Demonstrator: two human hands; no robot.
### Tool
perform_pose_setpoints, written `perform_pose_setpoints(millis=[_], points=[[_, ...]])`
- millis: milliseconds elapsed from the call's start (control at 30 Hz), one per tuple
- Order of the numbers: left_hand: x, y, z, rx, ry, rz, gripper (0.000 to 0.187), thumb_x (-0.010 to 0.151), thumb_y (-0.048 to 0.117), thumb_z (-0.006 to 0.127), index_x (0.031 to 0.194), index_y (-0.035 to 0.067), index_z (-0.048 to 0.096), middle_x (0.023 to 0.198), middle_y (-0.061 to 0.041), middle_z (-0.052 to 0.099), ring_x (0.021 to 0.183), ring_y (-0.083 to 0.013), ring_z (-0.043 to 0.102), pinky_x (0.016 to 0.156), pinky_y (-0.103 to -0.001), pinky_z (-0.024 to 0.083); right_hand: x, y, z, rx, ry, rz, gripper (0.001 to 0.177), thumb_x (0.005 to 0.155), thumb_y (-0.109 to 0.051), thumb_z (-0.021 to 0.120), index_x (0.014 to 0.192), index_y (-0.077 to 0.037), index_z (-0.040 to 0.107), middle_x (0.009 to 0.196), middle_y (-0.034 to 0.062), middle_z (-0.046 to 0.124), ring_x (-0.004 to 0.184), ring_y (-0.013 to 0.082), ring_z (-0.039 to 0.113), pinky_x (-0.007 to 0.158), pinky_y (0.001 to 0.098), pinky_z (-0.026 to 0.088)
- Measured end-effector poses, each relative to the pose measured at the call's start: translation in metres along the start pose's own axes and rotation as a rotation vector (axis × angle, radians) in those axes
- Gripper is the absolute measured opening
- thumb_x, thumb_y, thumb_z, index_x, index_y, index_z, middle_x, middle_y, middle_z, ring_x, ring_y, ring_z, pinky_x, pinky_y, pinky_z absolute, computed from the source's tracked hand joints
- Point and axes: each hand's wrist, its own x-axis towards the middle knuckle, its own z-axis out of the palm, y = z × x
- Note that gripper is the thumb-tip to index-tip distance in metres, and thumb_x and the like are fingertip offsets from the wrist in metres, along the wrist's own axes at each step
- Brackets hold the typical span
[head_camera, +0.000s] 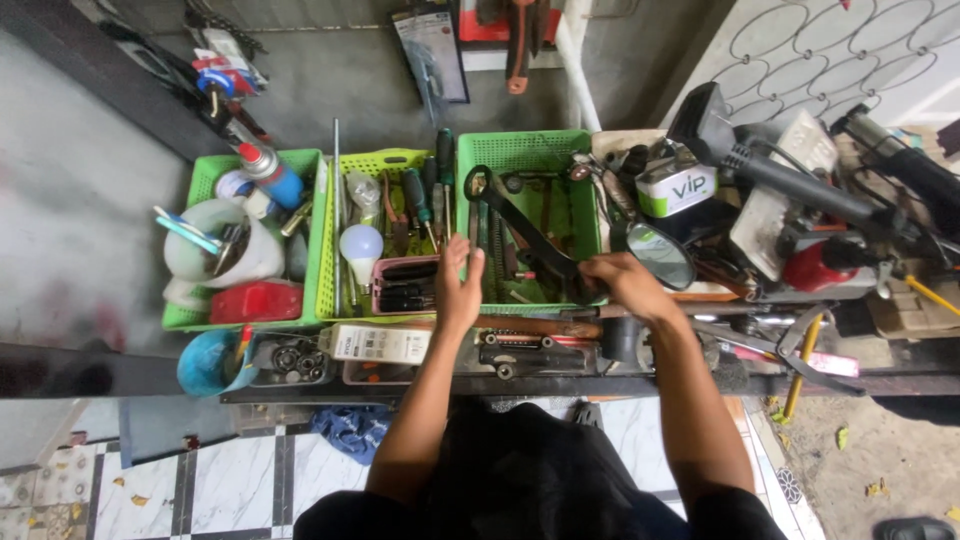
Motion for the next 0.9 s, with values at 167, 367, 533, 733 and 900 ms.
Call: perform_pose_setpoints(millis=[167,367,533,733,900], points=[[0.027,0.011,-0.006,-0.315,-0.029,-0.031,0.079,0.103,0.049,0.048,0.163,0.008,0.017,0.156,-0.022,0.043,0.134,-0.0317,0.057,0.109,-0.047,0.051,-0.036,0.02,-0.041,0.215,-0.072,0.004,0.029,0.094,-0.027,0.059,0.076,-0.006,0.07,0.068,0.0054,0.064,0.069,0.018,0.059,0.068,0.0338,0.047],[0.028,0.054,0.007,-0.664,-0.22,0.016,0.076,0.105,0.048,0.049,0.163,0.01,0.02,0.155,-0.022,0.046,0.136,-0.0341,0.055,0.108,-0.05,0.05,-0.062,0.063,-0.071,0.296,-0.177,-0.097,0.033,0.095,-0.021,0.067,0.068,-0.002,0.069,0.064,0.0077,0.064,0.062,0.0177,0.06,0.062,0.035,0.047],[0.007,0.069,0.024,-1.165,-0.353,-0.006,0.069,0.108,0.044,0.048,0.164,0.011,0.027,0.153,-0.023,0.051,0.136,-0.038,0.056,0.11,-0.053,0.049,-0.082,0.07,-0.084,0.402,-0.171,-0.034,0.033,0.094,-0.021,0.066,0.068,-0.002,0.069,0.06,0.0078,0.064,0.057,0.0175,0.061,0.056,0.0343,0.047],[-0.02,0.093,0.054,-1.127,-0.215,-0.144,0.057,0.104,0.03,0.059,0.155,0.01,0.043,0.144,-0.021,0.058,0.129,-0.0351,0.06,0.105,-0.059,0.055,-0.106,0.057,-0.102,0.389,-0.002,-0.019,0.033,0.091,-0.024,0.055,0.073,-0.002,0.071,0.07,0.0083,0.072,0.063,0.0169,0.067,0.063,0.0327,0.055],[-0.047,0.114,0.079,-0.969,0.043,-0.161,0.042,0.099,0.017,0.067,0.137,0.003,0.056,0.129,-0.021,0.064,0.119,-0.0342,0.066,0.1,-0.057,0.06,-0.113,0.101,-0.122,0.515,0.003,0.011,0.034,0.102,-0.02,0.059,0.08,0.004,0.067,0.071,0.012,0.066,0.061,0.0181,0.057,0.056,0.0331,0.046]])
